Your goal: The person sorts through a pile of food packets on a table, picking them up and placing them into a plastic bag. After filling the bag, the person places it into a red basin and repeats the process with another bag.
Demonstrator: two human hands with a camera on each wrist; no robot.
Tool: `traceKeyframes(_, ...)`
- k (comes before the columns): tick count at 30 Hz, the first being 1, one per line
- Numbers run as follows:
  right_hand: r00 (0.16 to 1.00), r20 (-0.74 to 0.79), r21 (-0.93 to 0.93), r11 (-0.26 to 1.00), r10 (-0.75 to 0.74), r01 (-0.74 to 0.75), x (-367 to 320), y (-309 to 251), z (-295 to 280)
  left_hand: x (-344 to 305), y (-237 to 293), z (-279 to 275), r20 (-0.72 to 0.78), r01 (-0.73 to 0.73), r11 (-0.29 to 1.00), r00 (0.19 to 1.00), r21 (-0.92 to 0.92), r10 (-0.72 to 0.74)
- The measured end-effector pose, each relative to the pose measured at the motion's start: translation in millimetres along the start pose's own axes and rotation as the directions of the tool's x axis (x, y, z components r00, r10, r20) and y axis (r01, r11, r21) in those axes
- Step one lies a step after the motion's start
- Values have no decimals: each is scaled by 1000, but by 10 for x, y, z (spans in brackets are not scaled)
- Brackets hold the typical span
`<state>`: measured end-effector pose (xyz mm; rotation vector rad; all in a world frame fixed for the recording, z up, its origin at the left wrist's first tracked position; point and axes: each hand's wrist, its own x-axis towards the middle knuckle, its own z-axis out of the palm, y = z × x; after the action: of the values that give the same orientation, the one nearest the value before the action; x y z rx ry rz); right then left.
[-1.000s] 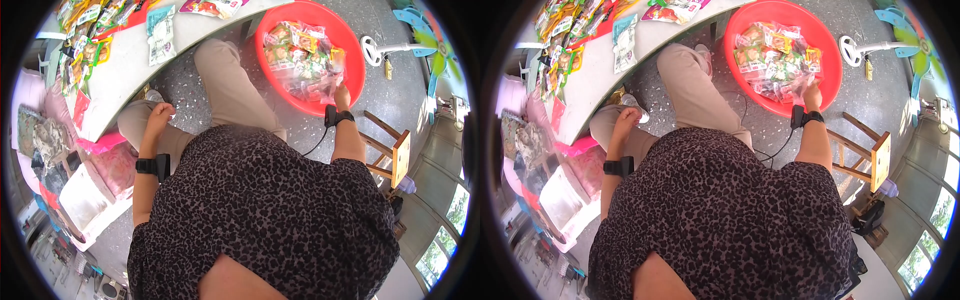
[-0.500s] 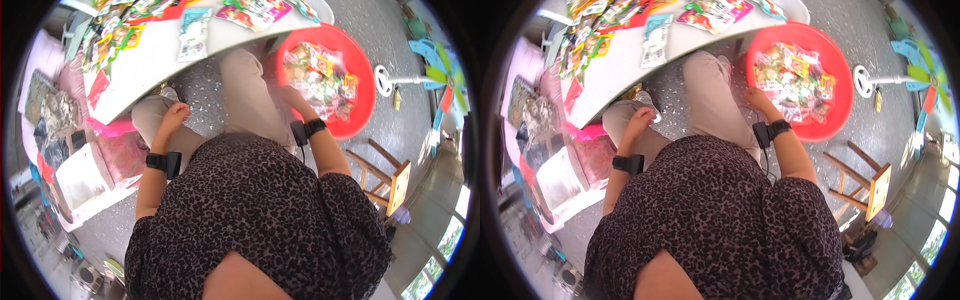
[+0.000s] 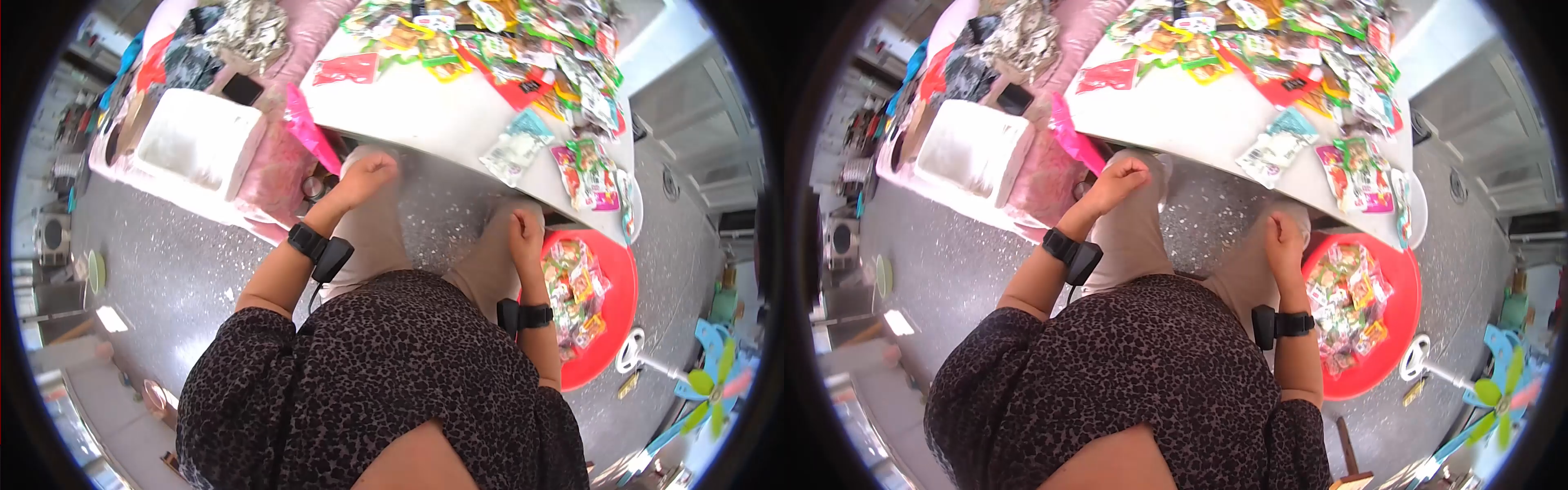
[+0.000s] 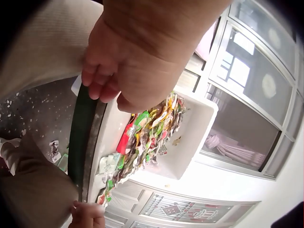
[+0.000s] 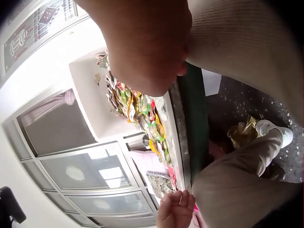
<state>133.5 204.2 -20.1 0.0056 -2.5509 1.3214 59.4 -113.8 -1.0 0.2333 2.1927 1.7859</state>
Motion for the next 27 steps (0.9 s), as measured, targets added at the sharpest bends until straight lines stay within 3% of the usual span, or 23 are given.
traceKeyframes(3, 985, 16, -176, 969, -174, 174, -18, 149, 167, -98, 106, -446, -348, 9, 995, 937, 97, 25)
traceKeyframes(5, 978, 26, -209, 956, -206, 207, -15, 174, 192, -233, 348, -767, -524, -10, 870, 795, 493, 306)
traceKeyframes(6, 977, 22, -232, 949, -214, 213, -19, 182, 193, -280, 370, -982, -528, 23, 735, 711, 677, 464)
traceKeyframes(8, 980, 48, -231, 952, -195, 201, -12, 194, 192, -314, 270, -1488, -498, 96, 542, 551, 835, 670)
traceKeyframes(10, 981, 56, -241, 951, -185, 193, 10, 205, 199, -407, 195, -1953, -533, 247, 477, 494, 844, 687)
traceKeyframes(14, 971, 49, -290, 927, -234, 238, 1, 184, 201, -562, -233, -2707, -778, 616, 477, 469, 627, 417)
traceKeyframes(16, 965, 42, -299, 918, -260, 260, -1, 136, 203, -624, -320, -2854, -888, 760, 465, 429, 454, 167)
traceKeyframes(20, 961, 40, -291, 917, -273, 273, 17, 110, 217, -657, -437, -2970, -891, 827, 422, 445, 371, -89)
traceKeyframes(22, 962, 43, -294, 917, -268, 269, 8, 93, 213, -675, -472, -2999, -890, 832, 379, 454, 406, -45)
traceKeyframes(24, 969, 30, -307, 920, -245, 242, 24, 8, 211, -713, -402, -2952, -850, 818, 306, 525, 488, -48)
traceKeyframes(27, 967, 15, -316, 916, -255, 246, 40, -56, 206, -692, -560, -3134, -775, 725, 340, 631, 599, 21)
